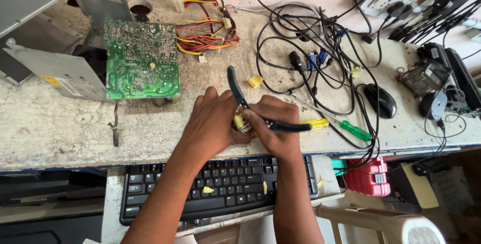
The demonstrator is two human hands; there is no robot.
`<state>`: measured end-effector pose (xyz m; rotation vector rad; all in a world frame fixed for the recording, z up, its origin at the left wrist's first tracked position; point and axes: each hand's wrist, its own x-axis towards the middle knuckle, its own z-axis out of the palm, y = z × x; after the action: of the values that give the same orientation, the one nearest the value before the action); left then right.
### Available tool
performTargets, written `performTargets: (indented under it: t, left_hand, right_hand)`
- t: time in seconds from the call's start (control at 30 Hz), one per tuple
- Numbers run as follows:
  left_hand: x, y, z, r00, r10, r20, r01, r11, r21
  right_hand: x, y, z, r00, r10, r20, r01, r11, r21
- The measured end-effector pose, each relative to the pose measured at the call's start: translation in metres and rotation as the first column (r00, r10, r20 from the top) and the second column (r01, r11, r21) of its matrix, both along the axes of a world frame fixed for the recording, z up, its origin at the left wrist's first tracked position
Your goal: The person uses pliers to strip yellow tape from a small transformer-like component on a cluttered workbench. They rotate the component, peel off tape sections, and place the component on the table. The person then picks up two screwdrivers and holds them up briefly.
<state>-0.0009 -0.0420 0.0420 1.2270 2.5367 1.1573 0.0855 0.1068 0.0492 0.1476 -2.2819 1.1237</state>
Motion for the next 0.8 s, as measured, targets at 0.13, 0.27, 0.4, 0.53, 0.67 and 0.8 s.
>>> performTargets:
  t: [0.13,0.27,0.4,0.53,0.67,0.8]
  left_hand:
    - [0.000,0.001,0.000,1.000,0.008,0.030,-0.007,0.999,-0.039]
    - [0.000,0.002,-0.002,1.000,0.010,-0.014,-0.010,1.000,0.007]
    - [0.000,0.001,-0.003,1.000,-0.005,-0.008,0.005,1.000,-0.013]
    - [0.000,0.001,-0.001,1.000,0.007,0.001,-0.007,1.000,-0.025]
    - [0.001,0.003,0.000,1.000,0.015,0.010,-0.015,1.000,-0.011]
    - [0.000,0.002,0.000,1.000,0.012,0.005,-0.012,1.000,-0.005]
  right_hand:
    - [-0.007,-0.005,-0.004,0.999,-0.015,-0.045,0.014,1.000,-0.023]
    - [-0.010,-0.007,-0.002,0.995,-0.048,-0.082,0.052,0.998,0.045]
    - [-0.002,-0.005,0.003,0.999,-0.037,0.015,0.037,0.999,0.015]
    - [0.000,-0.005,0.000,0.999,-0.048,0.022,0.049,0.998,-0.040]
    - [-0.008,-0.007,-0.003,0.998,-0.013,-0.066,0.012,1.000,-0.020]
    - [-0.009,-0.009,0.001,0.996,-0.026,-0.091,0.030,0.999,0.043]
